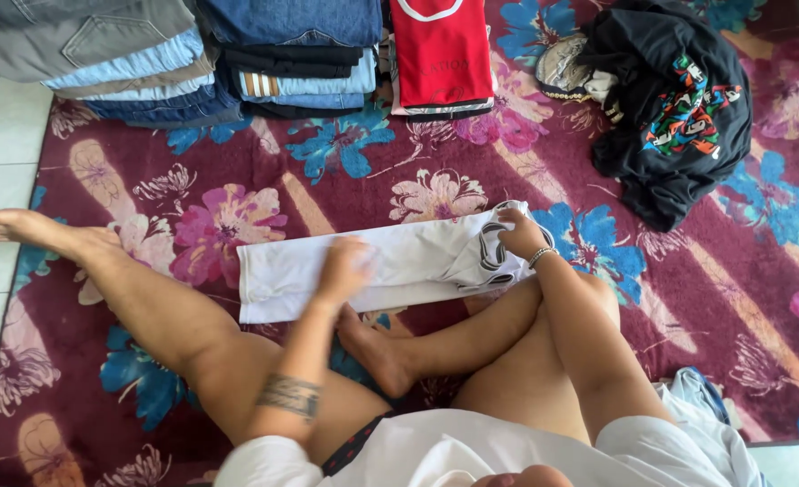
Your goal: Folding various shirts and tops on a floor mat.
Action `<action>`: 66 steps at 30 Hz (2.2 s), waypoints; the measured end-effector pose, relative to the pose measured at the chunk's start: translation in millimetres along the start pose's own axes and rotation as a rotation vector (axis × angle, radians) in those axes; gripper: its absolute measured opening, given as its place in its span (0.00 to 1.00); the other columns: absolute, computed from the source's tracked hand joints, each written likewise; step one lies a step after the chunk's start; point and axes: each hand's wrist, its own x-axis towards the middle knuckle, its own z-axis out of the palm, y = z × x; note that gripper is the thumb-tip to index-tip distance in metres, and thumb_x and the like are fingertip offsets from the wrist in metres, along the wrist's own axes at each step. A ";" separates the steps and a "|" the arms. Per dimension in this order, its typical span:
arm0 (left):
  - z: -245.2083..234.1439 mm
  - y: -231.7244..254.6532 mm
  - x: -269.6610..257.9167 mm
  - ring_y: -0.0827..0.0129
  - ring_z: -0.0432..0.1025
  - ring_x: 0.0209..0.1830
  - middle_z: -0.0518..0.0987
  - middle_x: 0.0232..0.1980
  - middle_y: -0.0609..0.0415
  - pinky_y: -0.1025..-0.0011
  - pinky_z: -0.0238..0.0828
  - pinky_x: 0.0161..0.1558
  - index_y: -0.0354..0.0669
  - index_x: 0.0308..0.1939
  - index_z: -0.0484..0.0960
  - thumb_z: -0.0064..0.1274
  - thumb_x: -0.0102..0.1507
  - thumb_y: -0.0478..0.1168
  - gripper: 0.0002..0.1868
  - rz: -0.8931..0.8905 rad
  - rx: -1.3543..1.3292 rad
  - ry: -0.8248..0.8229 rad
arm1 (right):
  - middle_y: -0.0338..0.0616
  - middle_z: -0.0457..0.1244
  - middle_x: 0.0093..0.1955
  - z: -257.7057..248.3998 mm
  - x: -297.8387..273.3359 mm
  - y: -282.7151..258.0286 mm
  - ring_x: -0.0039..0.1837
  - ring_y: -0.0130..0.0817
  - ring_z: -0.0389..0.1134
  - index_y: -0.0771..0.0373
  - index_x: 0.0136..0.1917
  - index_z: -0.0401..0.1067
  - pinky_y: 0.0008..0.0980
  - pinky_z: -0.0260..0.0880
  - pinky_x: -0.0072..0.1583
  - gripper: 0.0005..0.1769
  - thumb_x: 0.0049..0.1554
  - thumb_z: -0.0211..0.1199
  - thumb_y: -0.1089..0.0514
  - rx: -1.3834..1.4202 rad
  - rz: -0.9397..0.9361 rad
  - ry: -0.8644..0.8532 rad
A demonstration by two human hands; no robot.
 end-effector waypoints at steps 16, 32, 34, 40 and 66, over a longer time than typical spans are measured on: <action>78.1 -171.7 123.3 0.63 0.29 0.89 0.34 0.89 0.47 0.60 0.22 0.85 0.39 0.85 0.37 0.16 0.72 0.71 0.49 -0.615 -0.760 0.704 | 0.44 0.66 0.42 -17.8 13.6 6.4 0.36 0.37 0.72 0.65 0.64 0.65 0.34 0.72 0.37 0.25 0.56 0.62 0.56 0.532 0.482 -0.015; 77.7 -190.5 130.0 0.59 0.25 0.88 0.29 0.88 0.47 0.55 0.17 0.82 0.40 0.84 0.29 0.10 0.65 0.78 0.57 -0.587 -0.747 0.632 | 0.54 0.70 0.53 -5.5 30.3 40.1 0.57 0.50 0.71 0.62 0.59 0.71 0.44 0.71 0.60 0.29 0.49 0.72 0.46 -0.061 0.115 0.329; 75.5 -191.4 131.7 0.59 0.26 0.88 0.29 0.88 0.47 0.55 0.18 0.82 0.41 0.84 0.30 0.11 0.65 0.79 0.57 -0.568 -0.791 0.643 | 0.55 0.71 0.53 -10.8 29.5 26.6 0.58 0.50 0.72 0.64 0.57 0.72 0.43 0.71 0.61 0.28 0.53 0.72 0.42 -0.120 0.209 0.245; 82.6 -190.5 122.4 0.59 0.28 0.88 0.31 0.88 0.48 0.55 0.21 0.83 0.43 0.85 0.31 0.11 0.64 0.81 0.58 -0.532 -0.928 0.682 | 0.57 0.70 0.52 0.8 35.2 52.4 0.56 0.50 0.71 0.66 0.53 0.74 0.42 0.71 0.58 0.33 0.45 0.80 0.40 -0.297 0.281 0.016; 87.3 -170.3 119.6 0.61 0.25 0.91 0.30 0.90 0.47 0.60 0.15 0.85 0.38 0.86 0.30 0.07 0.67 0.75 0.55 -0.589 -0.596 0.626 | 0.52 0.73 0.56 -5.8 49.7 91.6 0.59 0.46 0.75 0.64 0.60 0.77 0.39 0.73 0.61 0.28 0.48 0.72 0.51 0.060 0.302 -0.163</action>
